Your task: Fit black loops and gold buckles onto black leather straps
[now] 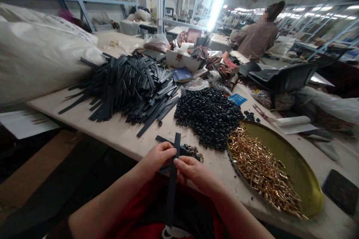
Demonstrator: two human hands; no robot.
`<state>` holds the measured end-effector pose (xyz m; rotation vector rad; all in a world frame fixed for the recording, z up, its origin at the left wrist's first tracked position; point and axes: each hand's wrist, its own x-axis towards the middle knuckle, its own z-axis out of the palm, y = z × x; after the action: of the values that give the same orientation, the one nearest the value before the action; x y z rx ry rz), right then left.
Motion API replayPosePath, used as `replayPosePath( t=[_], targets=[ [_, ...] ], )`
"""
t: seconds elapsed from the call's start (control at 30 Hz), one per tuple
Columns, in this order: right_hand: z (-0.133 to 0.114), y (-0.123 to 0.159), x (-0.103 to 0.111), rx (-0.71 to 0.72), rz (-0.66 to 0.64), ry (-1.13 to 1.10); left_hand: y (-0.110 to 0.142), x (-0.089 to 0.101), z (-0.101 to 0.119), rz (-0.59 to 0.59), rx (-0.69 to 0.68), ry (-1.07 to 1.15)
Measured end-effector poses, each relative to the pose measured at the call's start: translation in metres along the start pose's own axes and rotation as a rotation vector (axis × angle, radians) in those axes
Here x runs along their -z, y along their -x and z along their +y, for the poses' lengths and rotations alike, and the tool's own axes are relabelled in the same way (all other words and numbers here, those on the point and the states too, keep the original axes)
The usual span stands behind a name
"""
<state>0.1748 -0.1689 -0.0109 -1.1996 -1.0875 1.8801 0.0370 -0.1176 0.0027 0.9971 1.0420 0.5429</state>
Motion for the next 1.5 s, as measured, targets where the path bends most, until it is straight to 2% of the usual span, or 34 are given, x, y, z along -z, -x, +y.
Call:
replayPosePath(
  t=[0.07, 0.13, 0.2, 0.23, 0.3, 0.4, 0.53, 0.6, 0.67, 0.73, 0.83, 0.9, 0.97, 1.03, 1.2, 1.3, 1.4, 1.5],
  targets=[
    [-0.010, -0.012, 0.019, 0.065, 0.097, 0.169, -0.002, 0.008, -0.001, 0.024, 0.007, 0.061],
    [-0.021, -0.032, 0.038, 0.174, 0.306, 0.424, -0.004, 0.017, -0.001, 0.043, 0.020, 0.127],
    [-0.031, -0.060, 0.050, 0.305, 0.472, 0.704, -0.005, 0.027, 0.000, 0.060, 0.043, 0.188],
    [-0.035, -0.076, 0.052, 0.362, 0.498, 0.830, -0.006, 0.032, 0.000, 0.068, 0.056, 0.211],
    [-0.039, -0.108, 0.047, 0.422, 0.460, 1.029, -0.008, 0.040, 0.001, 0.090, 0.074, 0.239],
    [-0.041, -0.148, 0.030, 0.381, 0.377, 1.234, -0.012, 0.048, 0.003, 0.122, 0.086, 0.252],
    [-0.040, -0.172, 0.019, 0.350, 0.331, 1.336, -0.015, 0.052, 0.004, 0.133, 0.097, 0.257],
    [-0.040, -0.168, 0.023, 0.375, 0.317, 1.279, -0.014, 0.052, 0.004, 0.128, 0.107, 0.254],
    [-0.040, -0.156, 0.030, 0.389, 0.329, 1.117, -0.012, 0.049, 0.002, 0.111, 0.111, 0.250],
    [-0.040, -0.137, 0.035, 0.355, 0.322, 0.800, -0.008, 0.045, 0.001, 0.081, 0.108, 0.243],
    [-0.040, -0.101, 0.039, 0.230, 0.268, 0.183, 0.001, 0.034, 0.003, 0.030, 0.109, 0.210],
    [-0.038, -0.077, 0.038, 0.160, 0.267, -0.153, 0.008, 0.024, 0.005, 0.011, 0.102, 0.154],
    [-0.035, -0.056, 0.034, 0.125, 0.291, -0.384, 0.015, 0.014, 0.006, 0.005, 0.063, 0.071],
    [-0.030, -0.038, 0.030, 0.118, 0.313, -0.525, 0.019, 0.004, 0.005, 0.003, -0.023, -0.032],
    [-0.017, -0.010, 0.018, 0.149, 0.327, -0.685, 0.024, -0.015, 0.000, 0.028, -0.286, -0.419],
    [-0.010, 0.001, 0.013, 0.164, 0.330, -0.693, 0.026, -0.021, -0.002, 0.069, -0.363, -0.622],
    [-0.003, 0.009, 0.012, 0.229, 0.352, -0.567, 0.027, -0.024, -0.004, 0.084, -0.361, -0.688],
    [0.001, 0.014, 0.016, 0.285, 0.402, -0.376, 0.028, -0.025, -0.007, 0.050, -0.364, -0.699]
  ],
)
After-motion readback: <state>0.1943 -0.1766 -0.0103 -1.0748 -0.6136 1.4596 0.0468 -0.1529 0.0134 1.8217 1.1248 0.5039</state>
